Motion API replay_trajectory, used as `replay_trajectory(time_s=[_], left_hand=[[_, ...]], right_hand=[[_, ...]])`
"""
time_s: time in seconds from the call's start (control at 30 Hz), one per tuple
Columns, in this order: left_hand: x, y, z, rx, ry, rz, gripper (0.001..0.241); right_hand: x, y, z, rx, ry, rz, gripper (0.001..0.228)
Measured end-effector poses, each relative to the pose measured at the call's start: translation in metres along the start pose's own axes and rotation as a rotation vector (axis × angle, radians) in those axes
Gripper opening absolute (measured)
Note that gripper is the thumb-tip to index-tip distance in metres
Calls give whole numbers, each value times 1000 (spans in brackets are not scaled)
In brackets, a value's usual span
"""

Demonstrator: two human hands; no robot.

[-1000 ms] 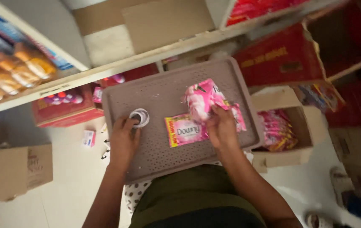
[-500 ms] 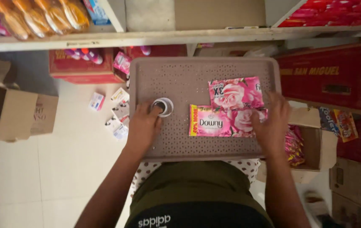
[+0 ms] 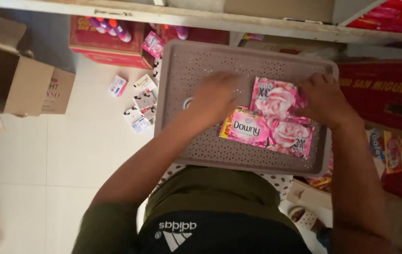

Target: Apply price labels to packages of detergent and restock them on a shelf.

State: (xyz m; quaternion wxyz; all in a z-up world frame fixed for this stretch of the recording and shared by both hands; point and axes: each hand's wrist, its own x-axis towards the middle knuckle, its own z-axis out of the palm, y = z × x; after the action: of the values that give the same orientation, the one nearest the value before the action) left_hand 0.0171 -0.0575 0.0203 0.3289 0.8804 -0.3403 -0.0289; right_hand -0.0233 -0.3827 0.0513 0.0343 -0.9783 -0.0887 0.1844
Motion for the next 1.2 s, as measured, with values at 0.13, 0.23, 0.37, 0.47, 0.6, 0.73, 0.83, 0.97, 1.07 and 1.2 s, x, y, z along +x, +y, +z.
replay_trajectory(time_s=[0.13,0.23,0.37,0.47,0.6,0.73,0.83,0.97,1.07,1.2], left_hand=[[70,4,69,-105,124,278,79],[86,14,85,-88,-11,288,56],[86,23,74,-140,-276,130,27],[85,50,24,-288,-219,129,23],[100,64,-15,-396,-15,479,12],[106,85,-56,-283,27,547,8],[105,92,-87,-77,-191,377,2],[110,49,-74,-465,-94,450,12],[110,-7,-20,-461,-95,306,15],[97,-70,48,-261,-96,30,25]], right_hand=[[-8,1,-7,40,56,-97,52],[-21,-20,-31,79,28,1,33],[-40,-22,-41,303,299,-150,26],[-52,-6,-36,650,301,-173,34],[-58,-16,-51,856,333,-268,43],[-46,-10,-33,1414,242,-273,49],[-48,12,-15,1312,175,-131,35],[-41,28,-14,1073,223,70,21],[-20,10,-13,867,275,38,24],[-21,9,-6,436,513,-191,30]])
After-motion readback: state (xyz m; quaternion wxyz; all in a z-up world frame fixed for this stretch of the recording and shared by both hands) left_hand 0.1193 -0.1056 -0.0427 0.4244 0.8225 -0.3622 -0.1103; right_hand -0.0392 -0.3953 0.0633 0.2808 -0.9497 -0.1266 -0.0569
